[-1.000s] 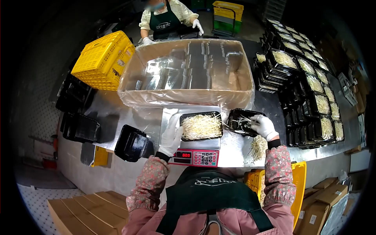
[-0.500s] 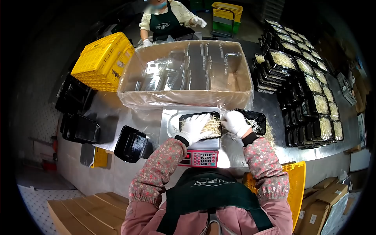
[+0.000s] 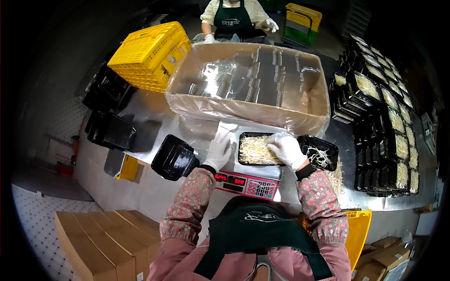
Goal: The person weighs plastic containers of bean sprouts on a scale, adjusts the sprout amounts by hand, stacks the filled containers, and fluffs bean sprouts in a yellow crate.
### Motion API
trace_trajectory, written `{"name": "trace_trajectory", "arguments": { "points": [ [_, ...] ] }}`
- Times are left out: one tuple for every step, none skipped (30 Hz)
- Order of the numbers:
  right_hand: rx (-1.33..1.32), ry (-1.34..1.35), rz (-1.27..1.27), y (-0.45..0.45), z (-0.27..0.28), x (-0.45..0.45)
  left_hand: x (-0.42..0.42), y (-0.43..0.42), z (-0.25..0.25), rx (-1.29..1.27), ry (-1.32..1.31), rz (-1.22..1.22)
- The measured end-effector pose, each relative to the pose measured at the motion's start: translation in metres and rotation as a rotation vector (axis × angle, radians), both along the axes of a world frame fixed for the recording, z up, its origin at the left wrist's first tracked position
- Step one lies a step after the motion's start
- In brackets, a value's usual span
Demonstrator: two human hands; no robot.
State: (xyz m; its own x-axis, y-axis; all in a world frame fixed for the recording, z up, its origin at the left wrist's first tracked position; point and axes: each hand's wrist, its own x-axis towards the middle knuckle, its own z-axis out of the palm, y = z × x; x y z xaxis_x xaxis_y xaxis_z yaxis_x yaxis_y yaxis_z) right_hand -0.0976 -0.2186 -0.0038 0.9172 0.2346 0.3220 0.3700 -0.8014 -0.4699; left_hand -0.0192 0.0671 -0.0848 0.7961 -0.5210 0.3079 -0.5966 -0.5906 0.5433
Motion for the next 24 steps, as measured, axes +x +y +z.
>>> {"name": "trace_trajectory", "arguments": {
  "points": [
    [0.088, 0.018, -0.025, -0.001, 0.011, -0.001, -0.007, -0.002, 0.008, 0.136, 0.031, 0.002],
    [0.177, 0.043, -0.053, -0.003, 0.022, -0.007, -0.015, -0.002, 0.015, 0.274, 0.070, 0.000],
    [0.257, 0.065, -0.104, -0.003, 0.038, -0.011, -0.013, 0.001, 0.014, 0.287, 0.089, -0.049],
    [0.289, 0.050, -0.118, -0.009, 0.040, -0.012, -0.014, 0.003, 0.013, 0.274, 0.029, -0.032],
    [0.300, 0.088, -0.128, -0.014, 0.044, -0.015, -0.010, 0.008, 0.008, 0.200, -0.004, -0.037],
    [0.313, 0.123, -0.141, -0.019, 0.049, -0.018, -0.003, 0.016, 0.001, 0.127, -0.041, -0.045],
    [0.387, 0.116, -0.132, -0.023, 0.048, -0.023, 0.003, 0.024, -0.001, 0.015, -0.183, -0.037],
    [0.376, 0.157, -0.147, -0.031, 0.044, -0.028, 0.006, 0.037, -0.002, 0.027, -0.167, 0.025],
    [0.415, 0.168, -0.171, -0.037, 0.042, -0.035, 0.009, 0.047, -0.007, 0.100, -0.125, 0.125],
    [0.451, 0.177, -0.197, -0.042, 0.042, -0.042, 0.008, 0.056, 0.003, 0.119, -0.098, 0.197],
    [0.421, 0.131, -0.212, -0.047, 0.047, -0.050, 0.014, 0.068, -0.003, 0.200, -0.108, 0.323],
    [0.443, 0.174, -0.287, -0.060, 0.033, -0.056, 0.023, 0.085, -0.014, 0.196, -0.110, 0.324],
    [0.495, 0.183, -0.354, -0.066, 0.028, -0.061, 0.019, 0.077, -0.006, 0.221, -0.226, 0.395],
    [0.548, 0.192, -0.421, -0.069, 0.023, -0.065, 0.015, 0.070, 0.002, 0.245, -0.343, 0.468],
    [0.445, 0.094, -0.420, -0.069, 0.020, -0.065, 0.011, 0.055, 0.018, 0.115, -0.279, 0.350],
    [0.341, -0.005, -0.418, -0.065, 0.020, -0.064, 0.005, 0.035, 0.037, -0.014, -0.215, 0.232],
    [0.324, -0.058, -0.409, -0.054, 0.024, -0.061, -0.010, 0.004, 0.056, -0.111, -0.162, 0.171],
    [0.338, -0.091, -0.415, -0.040, 0.023, -0.057, -0.017, -0.017, 0.055, -0.111, -0.037, 0.041],
    [0.460, -0.063, -0.388, -0.022, 0.026, -0.054, -0.034, -0.046, 0.082, -0.111, -0.085, -0.115],
    [0.483, -0.034, -0.356, -0.007, 0.017, -0.050, -0.042, -0.064, 0.086, -0.054, -0.150, -0.215],
    [0.382, -0.107, -0.281, 0.008, 0.005, -0.047, -0.045, -0.084, 0.079, -0.030, -0.077, -0.286],
    [0.326, -0.076, -0.239, 0.020, -0.003, -0.044, -0.046, -0.100, 0.069, 0.041, -0.152, -0.280],
    [0.309, 0.201, -0.233, 0.029, 0.011, -0.039, -0.038, -0.113, 0.048, 0.147, -0.130, -0.267],
    [0.174, 0.211, -0.296, 0.037, -0.020, -0.035, -0.031, -0.124, 0.034, 0.253, -0.110, -0.252]
  ]
}}
